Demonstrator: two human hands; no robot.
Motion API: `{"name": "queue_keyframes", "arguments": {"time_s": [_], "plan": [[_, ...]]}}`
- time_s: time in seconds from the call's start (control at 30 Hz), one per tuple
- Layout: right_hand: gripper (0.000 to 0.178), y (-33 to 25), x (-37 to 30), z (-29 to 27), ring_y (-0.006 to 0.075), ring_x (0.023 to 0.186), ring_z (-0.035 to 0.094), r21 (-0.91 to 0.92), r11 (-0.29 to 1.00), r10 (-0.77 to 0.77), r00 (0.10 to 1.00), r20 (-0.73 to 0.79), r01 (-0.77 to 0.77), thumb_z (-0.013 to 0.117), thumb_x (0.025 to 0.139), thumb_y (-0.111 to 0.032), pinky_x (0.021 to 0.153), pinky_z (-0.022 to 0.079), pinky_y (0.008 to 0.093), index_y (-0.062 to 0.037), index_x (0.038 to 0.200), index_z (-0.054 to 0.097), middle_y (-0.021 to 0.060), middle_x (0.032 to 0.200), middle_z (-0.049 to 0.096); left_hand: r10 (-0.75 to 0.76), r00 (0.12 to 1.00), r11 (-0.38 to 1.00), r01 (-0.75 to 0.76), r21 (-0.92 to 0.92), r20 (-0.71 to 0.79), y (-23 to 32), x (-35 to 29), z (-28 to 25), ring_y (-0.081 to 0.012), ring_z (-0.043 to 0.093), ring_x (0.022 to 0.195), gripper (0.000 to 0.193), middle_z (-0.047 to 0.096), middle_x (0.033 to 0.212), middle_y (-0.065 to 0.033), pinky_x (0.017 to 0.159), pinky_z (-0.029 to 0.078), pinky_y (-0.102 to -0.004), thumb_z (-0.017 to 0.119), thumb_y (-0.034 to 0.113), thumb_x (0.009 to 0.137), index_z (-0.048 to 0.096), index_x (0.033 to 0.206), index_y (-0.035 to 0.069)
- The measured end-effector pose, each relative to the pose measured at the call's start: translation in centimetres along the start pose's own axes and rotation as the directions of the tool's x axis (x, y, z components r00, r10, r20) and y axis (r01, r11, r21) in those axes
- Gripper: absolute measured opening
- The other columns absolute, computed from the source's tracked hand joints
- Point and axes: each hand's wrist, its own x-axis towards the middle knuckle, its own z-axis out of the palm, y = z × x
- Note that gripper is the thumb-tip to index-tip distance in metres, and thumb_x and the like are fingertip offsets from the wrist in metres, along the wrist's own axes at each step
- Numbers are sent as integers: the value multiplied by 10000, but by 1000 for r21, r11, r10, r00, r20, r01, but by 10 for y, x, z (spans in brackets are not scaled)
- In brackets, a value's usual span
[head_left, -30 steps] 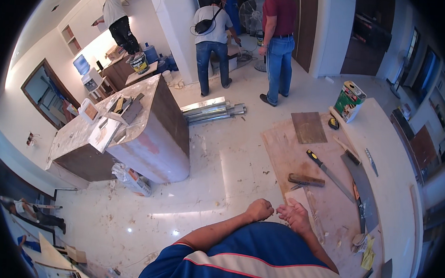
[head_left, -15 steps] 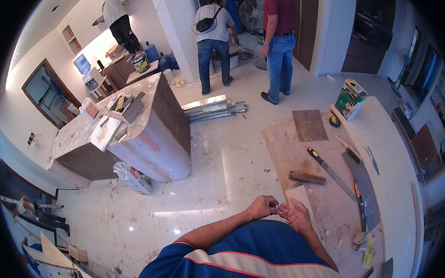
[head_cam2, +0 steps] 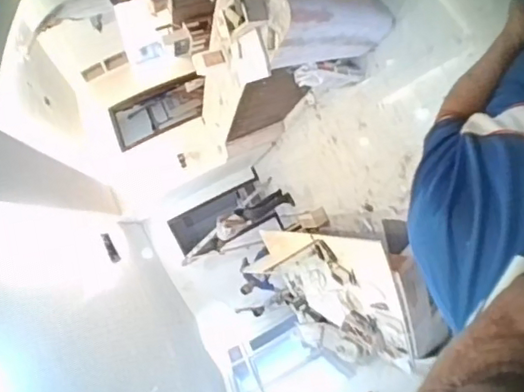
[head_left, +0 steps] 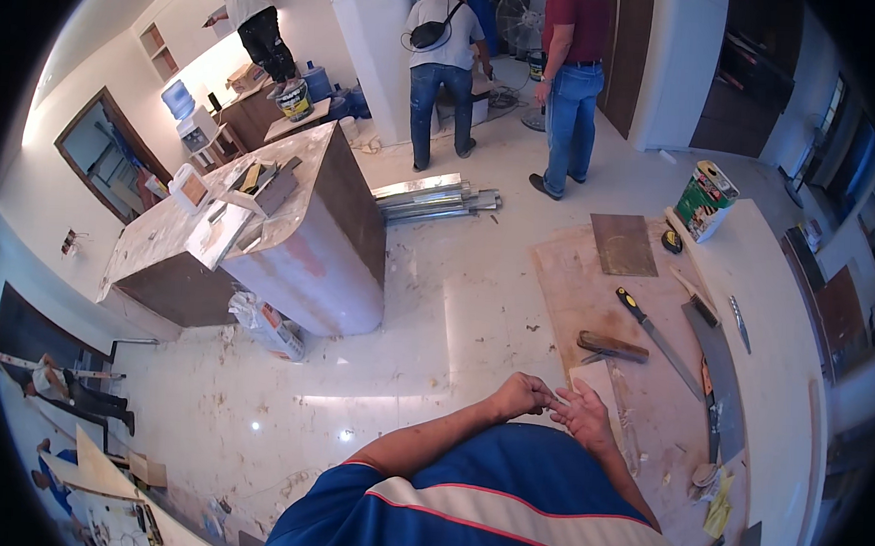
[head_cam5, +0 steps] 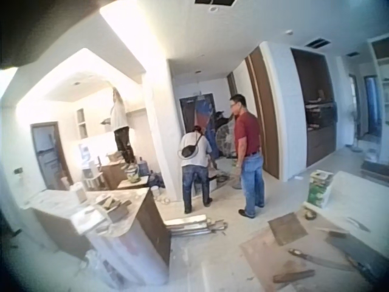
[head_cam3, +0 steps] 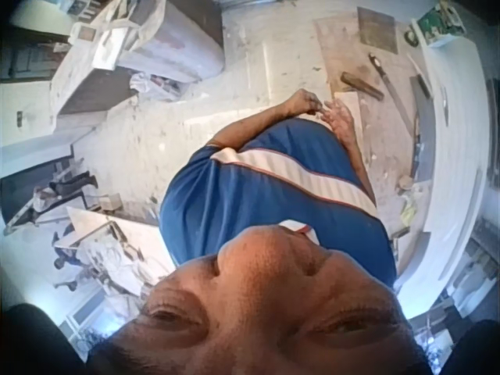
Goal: Shaping a wood board and installing decorative wall panels in a residential interior.
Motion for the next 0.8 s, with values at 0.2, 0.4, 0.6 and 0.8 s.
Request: {"name": "queue_keyframes", "arguments": {"time_s": [0.2,0.4,0.6,0.8], "plan": [[899,-1,2,6,332,1319,526,-382,916,-55,981,187,124,677,946,-84,1020,491,385,3,1590,56,279,1507,354,-123,992,958,111,-264,-29,-9,3,-3,-160,679,722,166,726,863,-112,667,567,-293,725,42,887,713,1021,-54],[937,-9,-1,14,357,1374,471,-471,880,59,971,232,59,687,947,-110,1060,464,408,-6,1597,20,267,1519,362,-179,982,958,162,-236,-54,-9,1,-5,-169,664,664,122,702,802,-118,605,554,-289,714,-34,815,696,935,-45],[939,-9,-2,14,365,1382,459,-471,881,72,975,208,36,695,943,-143,1072,450,415,-13,1599,36,277,1525,362,-157,980,971,132,-198,-118,-2,-3,-2,-167,657,649,112,685,777,-110,585,546,-284,714,-39,809,684,916,-49],[914,-7,0,12,366,1384,455,-415,910,72,972,225,29,683,947,-133,1084,436,419,-5,1596,53,270,1532,359,-130,985,976,107,-190,-115,0,-4,-1,-160,655,655,138,694,798,-111,602,547,-285,731,-20,812,691,939,-58]]}}
